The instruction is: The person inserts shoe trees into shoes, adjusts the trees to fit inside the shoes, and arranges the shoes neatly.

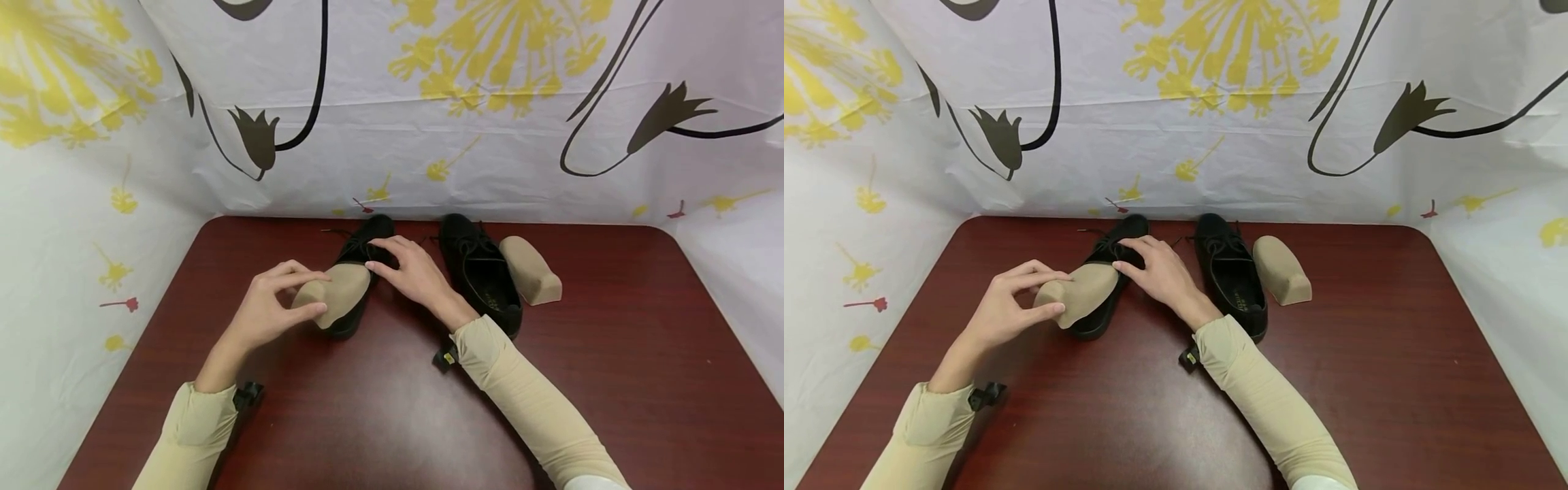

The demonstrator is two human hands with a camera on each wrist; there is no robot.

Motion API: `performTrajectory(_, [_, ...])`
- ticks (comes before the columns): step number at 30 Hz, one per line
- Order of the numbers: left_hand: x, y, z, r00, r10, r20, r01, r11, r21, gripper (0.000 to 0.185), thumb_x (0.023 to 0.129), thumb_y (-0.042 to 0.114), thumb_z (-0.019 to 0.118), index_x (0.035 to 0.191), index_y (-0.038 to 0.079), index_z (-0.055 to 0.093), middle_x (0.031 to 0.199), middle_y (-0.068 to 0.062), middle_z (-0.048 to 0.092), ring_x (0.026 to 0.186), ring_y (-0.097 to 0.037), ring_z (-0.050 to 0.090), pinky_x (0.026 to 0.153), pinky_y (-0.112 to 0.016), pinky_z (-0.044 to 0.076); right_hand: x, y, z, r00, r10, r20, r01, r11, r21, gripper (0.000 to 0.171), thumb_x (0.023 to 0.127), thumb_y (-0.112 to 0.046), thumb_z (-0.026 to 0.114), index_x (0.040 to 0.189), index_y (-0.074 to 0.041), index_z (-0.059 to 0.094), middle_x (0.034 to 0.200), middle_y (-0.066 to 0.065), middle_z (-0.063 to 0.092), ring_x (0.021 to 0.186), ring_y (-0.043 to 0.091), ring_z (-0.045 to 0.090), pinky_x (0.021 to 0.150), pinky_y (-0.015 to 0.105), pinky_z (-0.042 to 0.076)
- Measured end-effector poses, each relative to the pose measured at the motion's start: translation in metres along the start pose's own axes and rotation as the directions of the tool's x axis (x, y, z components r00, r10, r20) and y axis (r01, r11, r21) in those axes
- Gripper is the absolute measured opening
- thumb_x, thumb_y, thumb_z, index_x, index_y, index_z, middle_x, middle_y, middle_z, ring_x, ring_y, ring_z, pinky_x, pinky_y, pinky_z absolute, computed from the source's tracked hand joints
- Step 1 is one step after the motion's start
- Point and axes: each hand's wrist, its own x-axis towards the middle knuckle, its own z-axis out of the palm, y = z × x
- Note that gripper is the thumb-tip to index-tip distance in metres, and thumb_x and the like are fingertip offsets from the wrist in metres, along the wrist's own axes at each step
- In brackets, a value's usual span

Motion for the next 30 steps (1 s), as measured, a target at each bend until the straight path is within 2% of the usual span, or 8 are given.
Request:
performTrajectory(14, [0.005, -0.01, 0.005, 1.0, -0.009, -0.007, 0.009, 1.0, -0.016, 0.039, 0.078, 0.014, 0.086, 0.115, 0.022, 0.076, 0.099, 0.009, 0.064, 0.093, -0.011, 0.058, 0.079, -0.025, 0.047, 0.002, 0.001, 0.003, 1.0, -0.024, -0.017, 0.024, 1.0, 0.004, 0.05, 0.099, -0.051, 0.056, 0.141, -0.024, 0.057, 0.133, -0.001, 0.057, 0.122, 0.022, 0.053, 0.1, 0.042, 0.044])
performTrajectory(17, [0.006, -0.01, 0.004, 1.0, -0.009, 0.0, 0.009, 1.0, -0.018, 0.04, 0.078, 0.015, 0.086, 0.116, 0.022, 0.076, 0.099, 0.009, 0.064, 0.093, -0.011, 0.059, 0.08, -0.029, 0.047, 0.001, 0.001, 0.003, 1.0, -0.02, -0.022, 0.02, 1.0, 0.003, 0.05, 0.098, -0.052, 0.056, 0.141, -0.025, 0.057, 0.134, -0.001, 0.057, 0.124, 0.022, 0.052, 0.102, 0.042, 0.043])
performTrajectory(23, [0.009, -0.011, 0.006, 1.0, -0.02, 0.022, 0.02, 1.0, -0.01, 0.039, 0.08, 0.019, 0.085, 0.118, 0.026, 0.074, 0.101, 0.01, 0.063, 0.09, -0.011, 0.057, 0.072, -0.04, 0.043, 0.002, 0.001, 0.004, 0.999, -0.027, -0.028, 0.027, 1.0, 0.001, 0.05, 0.098, -0.051, 0.056, 0.14, -0.024, 0.057, 0.134, -0.001, 0.057, 0.122, 0.021, 0.054, 0.101, 0.042, 0.044])
performTrajectory(30, [0.011, -0.011, 0.008, 1.0, -0.014, 0.004, 0.014, 1.0, -0.007, 0.041, 0.078, 0.013, 0.086, 0.116, 0.02, 0.076, 0.099, 0.006, 0.064, 0.091, -0.012, 0.058, 0.08, -0.035, 0.048, 0.002, 0.0, 0.003, 1.0, -0.02, -0.023, 0.02, 1.0, 0.009, 0.05, 0.098, -0.051, 0.056, 0.141, -0.024, 0.057, 0.134, 0.0, 0.057, 0.122, 0.022, 0.054, 0.1, 0.042, 0.044])
